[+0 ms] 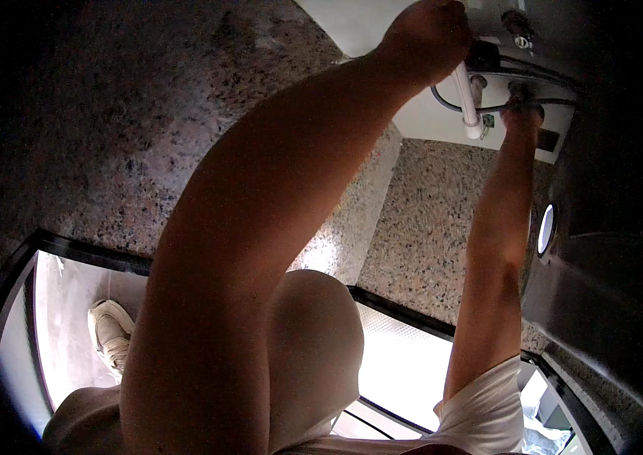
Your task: The person is sitting on the floor under a kitchen sink, using a wrench to tighten connections on the plumbing pipes and valves. They manipulate the white PVC drain pipe and the metal water supply lines, adjusting fittings to secure the assembly.
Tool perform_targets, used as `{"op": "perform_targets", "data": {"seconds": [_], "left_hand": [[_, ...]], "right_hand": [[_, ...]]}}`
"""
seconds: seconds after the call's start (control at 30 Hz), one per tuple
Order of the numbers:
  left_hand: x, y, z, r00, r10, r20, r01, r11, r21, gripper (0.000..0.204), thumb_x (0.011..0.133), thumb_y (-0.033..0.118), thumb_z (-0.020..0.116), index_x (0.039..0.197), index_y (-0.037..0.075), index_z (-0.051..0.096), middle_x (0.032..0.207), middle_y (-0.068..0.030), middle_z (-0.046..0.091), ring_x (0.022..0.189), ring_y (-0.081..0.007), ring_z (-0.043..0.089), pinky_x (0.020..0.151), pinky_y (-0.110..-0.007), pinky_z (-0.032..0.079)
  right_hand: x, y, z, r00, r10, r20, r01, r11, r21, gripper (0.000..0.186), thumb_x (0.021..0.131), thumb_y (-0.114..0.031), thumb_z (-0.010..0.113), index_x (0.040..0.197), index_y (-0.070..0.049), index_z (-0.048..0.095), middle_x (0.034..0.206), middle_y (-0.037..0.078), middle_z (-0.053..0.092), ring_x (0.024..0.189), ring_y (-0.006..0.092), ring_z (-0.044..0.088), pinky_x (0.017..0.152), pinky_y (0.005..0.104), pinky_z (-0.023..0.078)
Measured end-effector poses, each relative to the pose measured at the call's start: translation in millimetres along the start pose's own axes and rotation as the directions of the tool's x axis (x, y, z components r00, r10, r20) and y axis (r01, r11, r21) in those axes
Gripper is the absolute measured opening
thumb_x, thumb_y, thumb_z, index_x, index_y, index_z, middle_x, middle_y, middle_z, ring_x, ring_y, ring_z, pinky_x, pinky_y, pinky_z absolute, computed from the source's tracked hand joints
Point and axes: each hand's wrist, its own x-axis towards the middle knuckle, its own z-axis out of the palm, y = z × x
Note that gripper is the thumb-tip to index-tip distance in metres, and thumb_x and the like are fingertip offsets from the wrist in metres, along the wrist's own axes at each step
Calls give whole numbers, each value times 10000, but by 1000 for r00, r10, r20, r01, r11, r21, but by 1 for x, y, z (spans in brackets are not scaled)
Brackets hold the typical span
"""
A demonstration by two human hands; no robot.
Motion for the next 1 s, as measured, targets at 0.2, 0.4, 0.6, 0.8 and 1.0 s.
{"op": "perform_targets", "data": {"seconds": [0.2,0.4,0.6,0.8,1.0], "left_hand": [[-3,-19,-23,987,108,117,-102,993,-63,260,724,343,691,856,119,708,895,-35,647,1014,-216,546,1008,-393,330],[-12,-22,-31,986,116,118,-115,993,-15,315,763,385,685,914,110,721,915,-45,649,1026,-219,541,1015,-406,313],[-7,-21,-40,985,116,128,-115,993,-19,316,747,377,707,892,96,719,932,-61,657,1009,-229,558,992,-393,314],[-7,-23,-31,986,152,75,-148,988,-52,250,756,330,703,861,104,722,905,-66,666,971,-224,575,953,-382,344],[0,-17,-23,995,99,24,-96,990,-99,168,771,262,676,820,107,720,850,-74,668,910,-231,602,919,-395,371]], "right_hand": [[-4,29,-38,981,-142,131,122,982,146,361,979,-335,540,1113,-10,621,788,131,642,667,253,620,560,382,500],[-49,-35,-82,951,-286,115,308,895,-324,351,967,-324,560,1129,-23,639,837,142,672,697,286,654,576,412,530],[-55,-70,-92,912,-207,353,407,551,-729,424,981,-435,478,1086,-88,696,1013,117,704,878,292,680,729,473,523],[-31,-40,-69,771,-456,444,592,257,-764,287,946,-325,566,978,-103,745,985,116,725,887,270,698,740,472,533],[-28,-41,-58,835,-408,370,508,314,-802,158,896,-182,627,903,-98,761,923,124,730,793,269,711,660,430,570]]}}
